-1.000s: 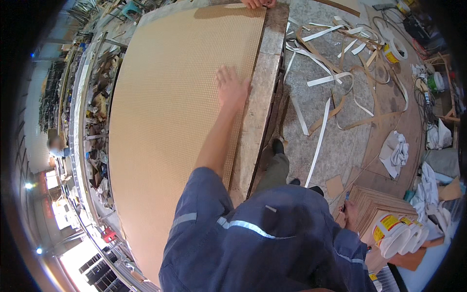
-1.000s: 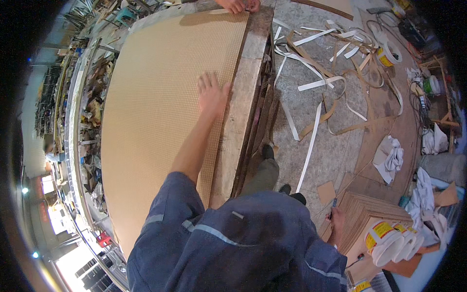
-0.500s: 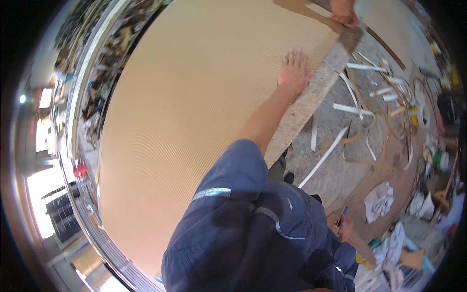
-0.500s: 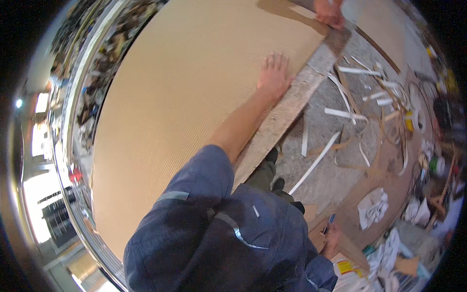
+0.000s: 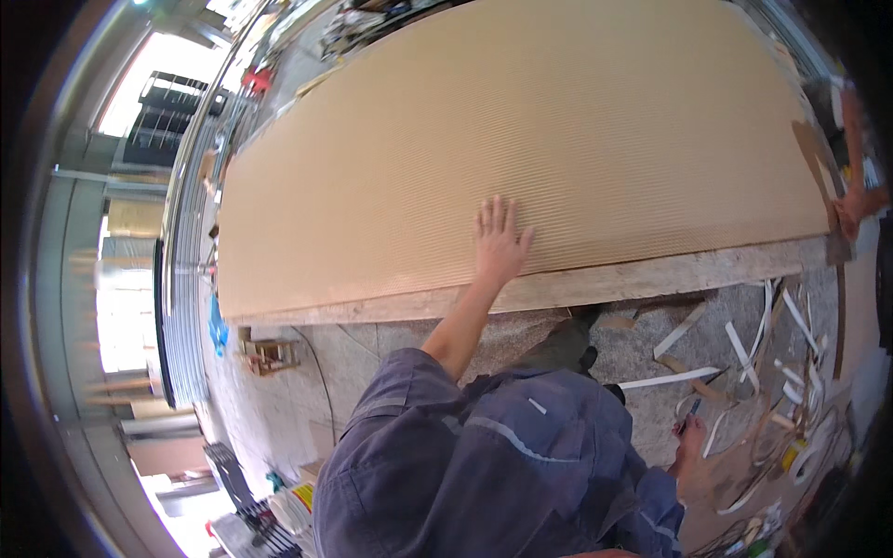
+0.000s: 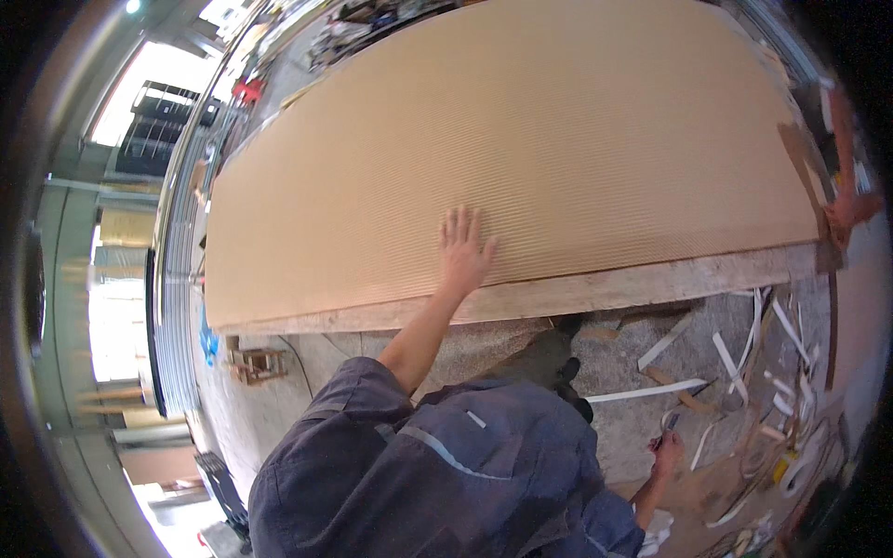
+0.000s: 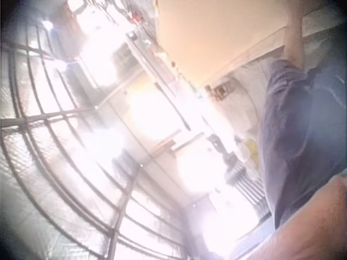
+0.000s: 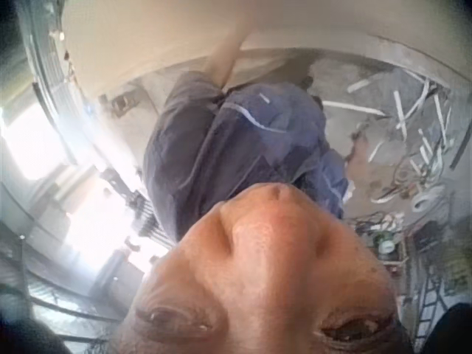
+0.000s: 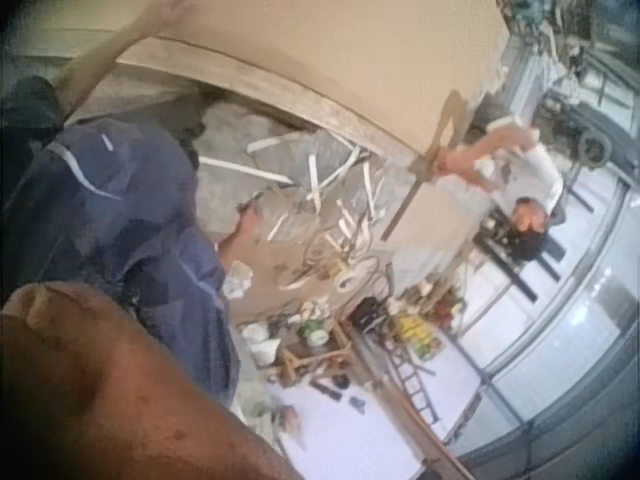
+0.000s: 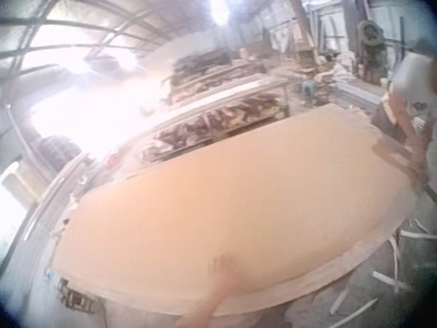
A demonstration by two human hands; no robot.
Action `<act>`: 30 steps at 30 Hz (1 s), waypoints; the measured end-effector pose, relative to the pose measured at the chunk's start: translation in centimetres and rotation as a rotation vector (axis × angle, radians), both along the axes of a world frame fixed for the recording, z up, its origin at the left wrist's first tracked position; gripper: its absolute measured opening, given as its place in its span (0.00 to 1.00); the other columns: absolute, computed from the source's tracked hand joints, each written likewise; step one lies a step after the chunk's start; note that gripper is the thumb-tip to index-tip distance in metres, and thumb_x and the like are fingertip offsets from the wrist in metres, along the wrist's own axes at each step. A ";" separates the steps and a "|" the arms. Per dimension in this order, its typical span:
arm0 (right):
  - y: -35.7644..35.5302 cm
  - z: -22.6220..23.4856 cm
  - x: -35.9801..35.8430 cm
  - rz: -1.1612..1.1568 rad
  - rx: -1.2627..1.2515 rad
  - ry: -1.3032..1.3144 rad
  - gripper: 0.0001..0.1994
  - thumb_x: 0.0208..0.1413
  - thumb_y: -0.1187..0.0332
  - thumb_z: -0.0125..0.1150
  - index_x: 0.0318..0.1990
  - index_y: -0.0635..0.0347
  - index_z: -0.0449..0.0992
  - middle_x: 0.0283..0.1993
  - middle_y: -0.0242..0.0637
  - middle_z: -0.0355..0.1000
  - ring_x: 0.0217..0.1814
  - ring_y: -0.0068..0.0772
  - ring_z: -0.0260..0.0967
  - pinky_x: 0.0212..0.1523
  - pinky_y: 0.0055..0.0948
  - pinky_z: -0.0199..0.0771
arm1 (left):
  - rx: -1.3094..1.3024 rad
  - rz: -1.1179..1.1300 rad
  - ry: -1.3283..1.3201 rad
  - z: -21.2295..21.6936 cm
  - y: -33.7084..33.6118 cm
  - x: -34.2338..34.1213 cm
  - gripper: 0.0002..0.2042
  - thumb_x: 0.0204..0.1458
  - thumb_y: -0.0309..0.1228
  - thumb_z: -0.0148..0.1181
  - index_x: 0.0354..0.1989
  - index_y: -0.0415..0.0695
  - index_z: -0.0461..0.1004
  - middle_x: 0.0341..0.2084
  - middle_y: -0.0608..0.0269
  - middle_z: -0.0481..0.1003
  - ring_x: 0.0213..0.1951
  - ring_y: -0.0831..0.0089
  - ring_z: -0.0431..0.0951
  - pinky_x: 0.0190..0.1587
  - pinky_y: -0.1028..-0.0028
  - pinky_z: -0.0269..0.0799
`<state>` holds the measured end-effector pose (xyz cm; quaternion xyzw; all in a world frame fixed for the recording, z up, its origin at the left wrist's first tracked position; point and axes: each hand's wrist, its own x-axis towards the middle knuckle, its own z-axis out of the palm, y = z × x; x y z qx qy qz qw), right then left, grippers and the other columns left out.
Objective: The person smooths a large sheet of textured material on a workbench using a wooden block, then uses a utility knife to cut the material along the edges. The person removes the cut-off strips and lifts the trimmed sheet.
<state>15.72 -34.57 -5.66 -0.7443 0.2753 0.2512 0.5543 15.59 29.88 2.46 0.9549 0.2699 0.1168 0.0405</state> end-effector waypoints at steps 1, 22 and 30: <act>1.1 0.6 0.2 0.012 -0.007 -0.015 0.12 0.60 0.65 0.53 0.26 0.61 0.68 0.19 0.34 0.65 0.18 0.28 0.67 0.19 0.28 0.71 | 0.007 0.048 0.010 0.0 1.9 -2.8 0.33 0.63 0.52 0.43 0.70 0.43 0.53 0.71 0.46 0.48 0.72 0.46 0.41 0.72 0.49 0.34; 47.3 13.6 -16.9 0.572 0.013 -0.328 0.11 0.61 0.68 0.50 0.26 0.61 0.68 0.21 0.36 0.68 0.22 0.28 0.66 0.26 0.32 0.69 | -0.102 0.494 -0.074 0.5 32.1 -38.1 0.35 0.61 0.55 0.42 0.72 0.46 0.50 0.72 0.50 0.45 0.73 0.49 0.38 0.72 0.50 0.31; 69.8 16.4 -20.3 0.952 0.212 -0.308 0.11 0.60 0.68 0.50 0.27 0.63 0.70 0.21 0.35 0.70 0.25 0.26 0.68 0.31 0.26 0.70 | -0.141 0.810 -0.082 0.3 41.6 -51.8 0.35 0.61 0.55 0.41 0.72 0.46 0.50 0.73 0.52 0.45 0.73 0.51 0.38 0.73 0.53 0.30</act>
